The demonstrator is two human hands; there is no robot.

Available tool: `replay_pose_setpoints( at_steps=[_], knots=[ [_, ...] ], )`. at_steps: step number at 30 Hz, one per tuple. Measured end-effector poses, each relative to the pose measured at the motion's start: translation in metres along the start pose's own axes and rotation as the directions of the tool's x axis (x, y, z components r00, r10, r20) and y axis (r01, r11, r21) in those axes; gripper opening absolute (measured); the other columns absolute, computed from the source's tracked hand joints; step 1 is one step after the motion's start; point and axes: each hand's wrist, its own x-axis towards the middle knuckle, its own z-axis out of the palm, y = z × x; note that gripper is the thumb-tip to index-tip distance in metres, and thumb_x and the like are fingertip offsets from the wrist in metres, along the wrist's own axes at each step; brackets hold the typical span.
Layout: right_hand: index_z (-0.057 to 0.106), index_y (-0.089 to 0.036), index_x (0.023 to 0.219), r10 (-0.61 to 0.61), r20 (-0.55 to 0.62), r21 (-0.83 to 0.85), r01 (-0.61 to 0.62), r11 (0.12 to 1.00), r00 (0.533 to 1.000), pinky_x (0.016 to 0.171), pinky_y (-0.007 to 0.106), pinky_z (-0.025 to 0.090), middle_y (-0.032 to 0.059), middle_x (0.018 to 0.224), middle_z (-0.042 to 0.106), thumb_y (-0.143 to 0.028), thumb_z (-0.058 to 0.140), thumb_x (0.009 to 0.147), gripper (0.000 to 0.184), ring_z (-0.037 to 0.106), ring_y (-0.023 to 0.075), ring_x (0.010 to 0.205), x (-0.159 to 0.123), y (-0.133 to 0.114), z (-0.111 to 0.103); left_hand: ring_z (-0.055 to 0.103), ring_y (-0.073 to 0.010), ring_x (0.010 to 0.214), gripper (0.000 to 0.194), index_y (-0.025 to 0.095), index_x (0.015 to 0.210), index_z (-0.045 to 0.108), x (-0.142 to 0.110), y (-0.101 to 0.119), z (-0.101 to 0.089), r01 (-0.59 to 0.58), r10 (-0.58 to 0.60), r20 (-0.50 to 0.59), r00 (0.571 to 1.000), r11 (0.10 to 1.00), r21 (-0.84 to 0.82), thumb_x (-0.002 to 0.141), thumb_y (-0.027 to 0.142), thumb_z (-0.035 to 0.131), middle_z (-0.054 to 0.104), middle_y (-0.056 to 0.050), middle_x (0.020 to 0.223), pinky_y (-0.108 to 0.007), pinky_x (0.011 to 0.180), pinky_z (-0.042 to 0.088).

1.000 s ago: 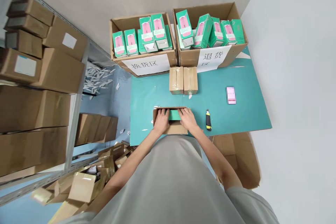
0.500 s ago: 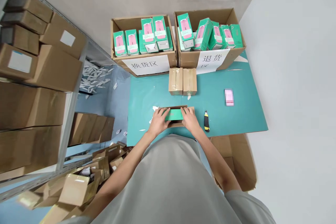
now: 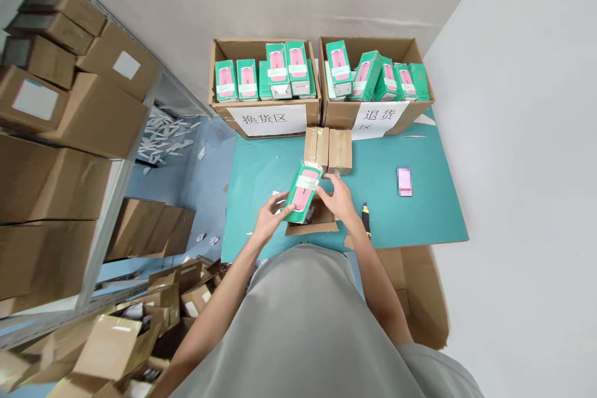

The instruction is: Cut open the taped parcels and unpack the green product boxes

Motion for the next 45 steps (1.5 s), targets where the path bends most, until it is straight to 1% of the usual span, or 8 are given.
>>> replay_pose_setpoints(
  at_steps=[7, 16, 22, 26, 29, 32, 39, 45],
  knots=[
    [0.06, -0.034, 0.164, 0.06, -0.036, 0.445, -0.037, 0.895, 0.998, 0.112, 0.048, 0.065, 0.0125, 0.167, 0.061, -0.068, 0.074, 0.102, 0.072, 0.07, 0.031, 0.138, 0.01, -0.038, 0.038, 0.074, -0.0325, 0.129, 0.085, 0.028, 0.148, 0.061, -0.018, 0.013, 0.0, 0.107, -0.099, 0.043, 0.994, 0.934, -0.34, 0.081, 0.071, 0.091, 0.068, -0.015, 0.152, -0.043, 0.093, 0.07],
    [0.071, -0.028, 0.149, 0.037, -0.047, 0.442, -0.013, 0.897, 0.998, 0.112, 0.051, 0.065, 0.0151, 0.156, 0.07, -0.073, 0.077, 0.098, 0.068, 0.071, 0.0334, 0.14, 0.008, -0.063, 0.061, 0.069, -0.0351, 0.138, 0.088, 0.027, 0.149, 0.065, -0.027, 0.011, -0.032, 0.098, -0.097, 0.02, 0.995, 0.936, -0.338, 0.077, 0.068, 0.094, 0.063, -0.017, 0.159, -0.037, 0.088, 0.068],
    [0.065, -0.031, 0.158, 0.077, -0.071, 0.424, -0.039, 0.905, 0.995, 0.12, 0.054, 0.061, 0.0136, 0.165, 0.065, -0.07, 0.08, 0.097, 0.074, 0.069, 0.0341, 0.144, -0.001, -0.064, 0.043, 0.074, -0.0349, 0.127, 0.073, 0.024, 0.134, 0.081, -0.027, 0.021, -0.091, 0.043, -0.02, 0.133, 0.991, 0.984, -0.172, 0.074, 0.063, 0.098, 0.075, -0.014, 0.149, -0.043, 0.101, 0.064],
    [0.073, -0.028, 0.149, 0.094, 0.139, 0.434, -0.146, 0.889, 0.986, 0.12, 0.052, 0.061, 0.0129, 0.158, 0.071, -0.064, 0.09, 0.089, 0.072, 0.069, 0.0347, 0.145, -0.019, -0.06, 0.037, 0.075, -0.0352, 0.121, 0.055, 0.026, 0.121, 0.089, -0.012, 0.032, -0.135, -0.033, 0.042, 0.299, 0.953, 0.999, -0.036, 0.076, 0.058, 0.096, 0.083, -0.012, 0.134, -0.044, 0.106, 0.062],
    [0.065, -0.025, 0.159, 0.186, 0.257, 0.461, -0.29, 0.839, 0.948, 0.117, 0.051, 0.062, 0.0125, 0.147, 0.077, -0.058, 0.097, 0.079, 0.093, 0.074, 0.0335, 0.137, -0.043, -0.055, 0.052, 0.075, -0.0321, 0.109, 0.054, 0.027, 0.118, 0.089, 0.006, 0.04, -0.151, -0.117, 0.102, 0.313, 0.944, 0.993, 0.028, 0.072, 0.053, 0.099, 0.085, -0.009, 0.122, -0.042, 0.1, 0.063],
    [0.061, -0.027, 0.162, 0.291, 0.295, 0.5, -0.406, 0.765, 0.91, 0.107, 0.048, 0.068, 0.0118, 0.148, 0.076, -0.051, 0.103, 0.068, 0.106, 0.076, 0.033, 0.131, -0.07, -0.051, 0.085, 0.075, -0.0294, 0.106, 0.076, 0.024, 0.131, 0.083, 0.027, 0.044, -0.15, -0.208, 0.202, 0.15, 0.968, 0.978, 0.026, 0.063, 0.048, 0.105, 0.083, -0.009, 0.124, -0.045, 0.105, 0.063],
    [0.068, -0.026, 0.134, 0.445, 0.318, 0.761, -0.505, 0.406, 0.837, 0.093, 0.042, 0.072, 0.0093, 0.13, 0.082, -0.061, 0.098, 0.077, 0.073, 0.084, 0.0271, 0.104, -0.103, -0.073, 0.173, 0.055, -0.0377, 0.158, 0.081, 0.02, 0.154, 0.063, 0.034, 0.016, -0.118, -0.229, 0.182, -0.279, 0.943, 0.963, -0.144, 0.088, 0.057, 0.09, 0.055, -0.021, 0.17, -0.052, 0.128, 0.05],
    [0.057, -0.034, 0.146, 0.362, 0.176, 0.82, -0.339, 0.461, 0.916, 0.107, 0.045, 0.07, 0.0054, 0.147, 0.074, -0.053, 0.096, 0.084, 0.076, 0.078, 0.0233, 0.122, -0.101, -0.105, 0.192, 0.069, -0.0359, 0.144, 0.092, 0.021, 0.161, 0.053, -0.025, -0.015, -0.089, -0.014, 0.007, -0.019, 1.0, 0.92, -0.392, 0.088, 0.063, 0.09, 0.066, -0.02, 0.161, -0.048, 0.114, 0.063]
  ],
)
